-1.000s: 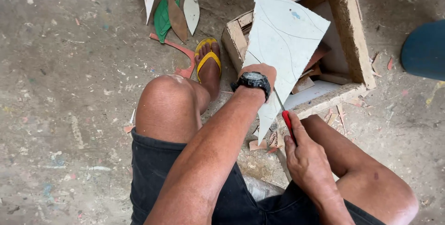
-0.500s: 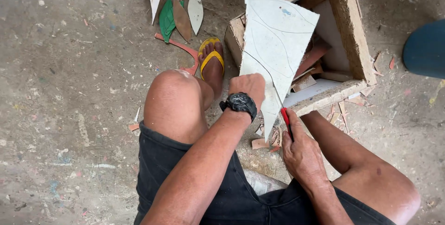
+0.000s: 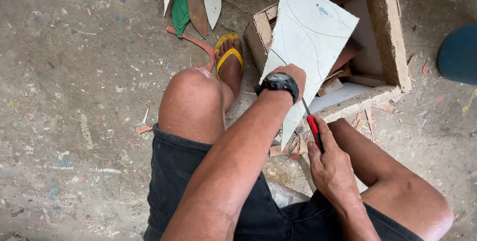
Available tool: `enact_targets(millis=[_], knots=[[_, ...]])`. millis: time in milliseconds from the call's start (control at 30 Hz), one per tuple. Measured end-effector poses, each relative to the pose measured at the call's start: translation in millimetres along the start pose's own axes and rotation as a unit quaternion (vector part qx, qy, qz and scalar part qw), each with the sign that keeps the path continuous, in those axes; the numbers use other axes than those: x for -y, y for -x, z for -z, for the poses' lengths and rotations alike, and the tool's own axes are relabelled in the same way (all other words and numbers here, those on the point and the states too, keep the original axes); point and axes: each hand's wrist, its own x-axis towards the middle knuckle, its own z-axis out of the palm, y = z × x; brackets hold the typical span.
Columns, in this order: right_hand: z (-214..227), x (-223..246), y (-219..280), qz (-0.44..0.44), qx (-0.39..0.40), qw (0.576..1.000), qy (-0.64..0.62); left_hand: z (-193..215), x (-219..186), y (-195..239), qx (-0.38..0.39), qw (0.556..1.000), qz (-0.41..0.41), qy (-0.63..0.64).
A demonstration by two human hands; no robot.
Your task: Cut a curved shape from a sheet of material using a utility knife.
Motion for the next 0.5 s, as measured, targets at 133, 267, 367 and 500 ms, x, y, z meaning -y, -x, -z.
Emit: enact_targets(millis=[133, 267, 367, 500], knots=[[-4, -12, -10, 0.036, -0.009, 0.999, -0.017, -9, 3, -25, -0.018, 1.000, -0.006, -0.012], [10, 5, -5, 0.027, 0.007, 0.999, 0.028, -17, 6, -26, -0.050, 0.999, 0.012, 0.007], [9, 8, 1, 0.023, 0.005, 0.999, 0.035, -10, 4, -12, -0.063, 0.997, 0.011, 0.036], [4, 11, 4, 0.034, -0.012, 0.999, 0.035, -3, 4, -3, -0.058, 0.997, 0.011, 0.050]])
